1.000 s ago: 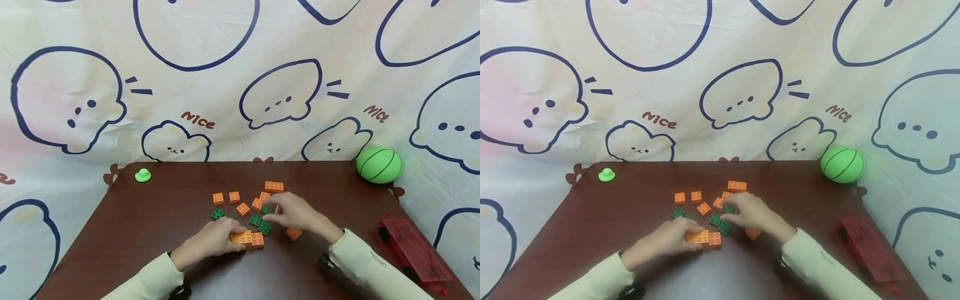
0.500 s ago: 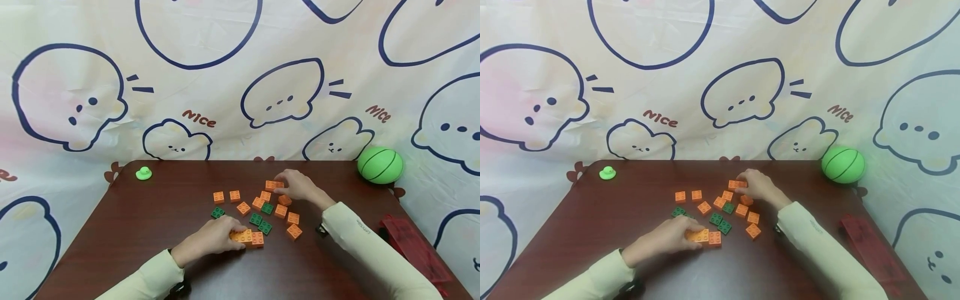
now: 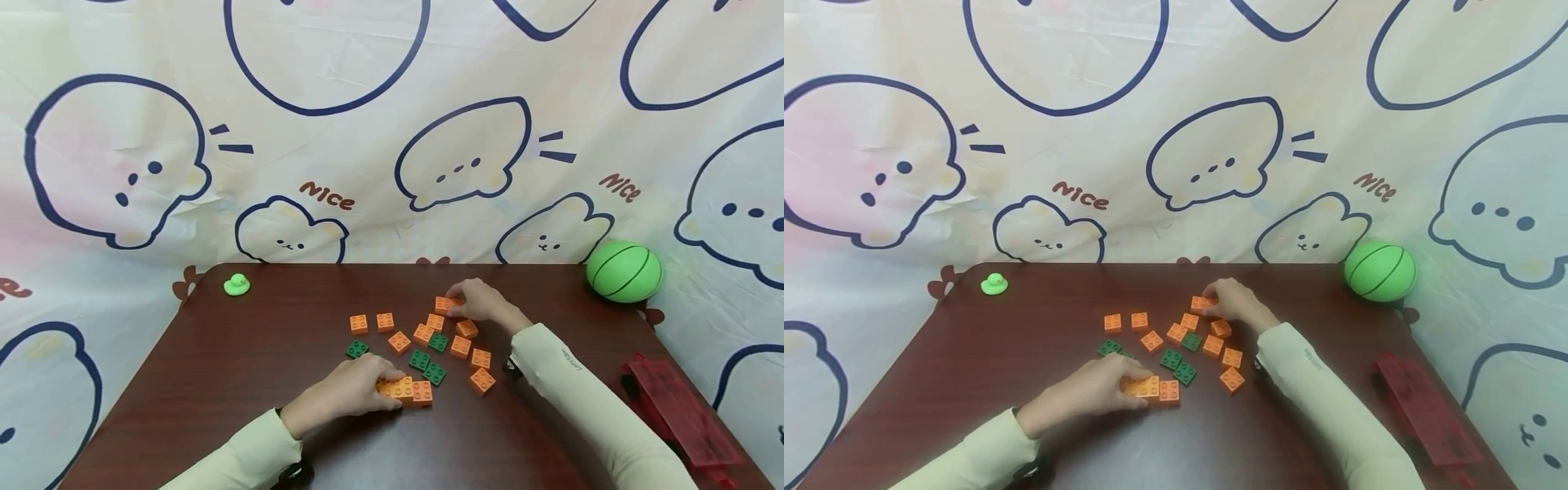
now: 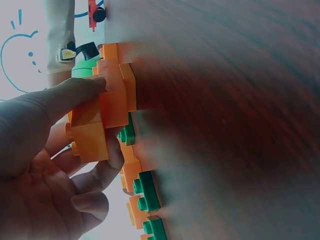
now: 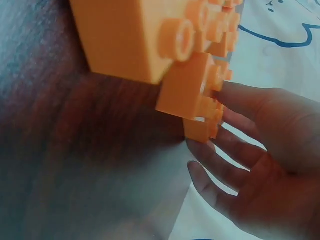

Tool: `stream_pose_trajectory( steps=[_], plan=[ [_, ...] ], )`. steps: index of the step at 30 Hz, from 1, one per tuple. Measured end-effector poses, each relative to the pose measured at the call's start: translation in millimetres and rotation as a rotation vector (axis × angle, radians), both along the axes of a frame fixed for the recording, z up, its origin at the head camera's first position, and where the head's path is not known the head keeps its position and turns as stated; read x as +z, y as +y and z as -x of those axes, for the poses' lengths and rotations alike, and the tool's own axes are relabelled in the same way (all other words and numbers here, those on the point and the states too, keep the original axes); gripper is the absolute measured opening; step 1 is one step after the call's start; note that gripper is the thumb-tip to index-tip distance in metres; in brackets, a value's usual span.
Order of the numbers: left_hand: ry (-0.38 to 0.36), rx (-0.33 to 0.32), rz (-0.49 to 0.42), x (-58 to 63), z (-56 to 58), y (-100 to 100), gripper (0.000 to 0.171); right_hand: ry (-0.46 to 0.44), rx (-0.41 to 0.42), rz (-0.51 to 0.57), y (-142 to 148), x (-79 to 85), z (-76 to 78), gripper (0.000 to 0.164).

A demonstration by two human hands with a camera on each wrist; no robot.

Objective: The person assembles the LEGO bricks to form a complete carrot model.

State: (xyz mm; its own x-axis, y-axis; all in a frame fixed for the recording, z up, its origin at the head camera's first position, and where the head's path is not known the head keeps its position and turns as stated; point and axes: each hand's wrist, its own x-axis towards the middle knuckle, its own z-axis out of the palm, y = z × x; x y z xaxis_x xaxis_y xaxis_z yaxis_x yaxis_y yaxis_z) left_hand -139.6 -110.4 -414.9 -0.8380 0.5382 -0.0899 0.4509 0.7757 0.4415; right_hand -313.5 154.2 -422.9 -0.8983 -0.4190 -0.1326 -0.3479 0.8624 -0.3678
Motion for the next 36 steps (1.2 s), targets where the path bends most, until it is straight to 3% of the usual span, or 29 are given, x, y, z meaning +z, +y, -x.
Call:
stream_pose_trajectory(
  steps=[11,19,25,30,36],
  plan=[
    [-0.009,0.001,-0.012,-2.8,0.4,-0.9,0.046,0.029,-0.004,0.002,2.7,-6.7,-2.1,0.038],
    [-0.011,-0.001,-0.013,-3.7,1.3,-2.3,0.046,0.147,0.090,0.079,3.0,6.1,-12.6,0.037],
    [-0.017,0.007,-0.008,-3.0,1.0,-4.1,0.046,0.203,0.196,0.121,-0.8,26.2,-34.7,0.038],
    [-0.022,0.001,-0.014,-1.9,1.2,-3.2,0.046,0.233,0.283,0.150,-2.1,41.6,-63.0,0.033],
    [-0.024,0.001,-0.015,-0.7,1.4,-2.0,0.045,0.198,0.352,0.150,-4.7,49.5,-96.6,0.035]
  ],
)
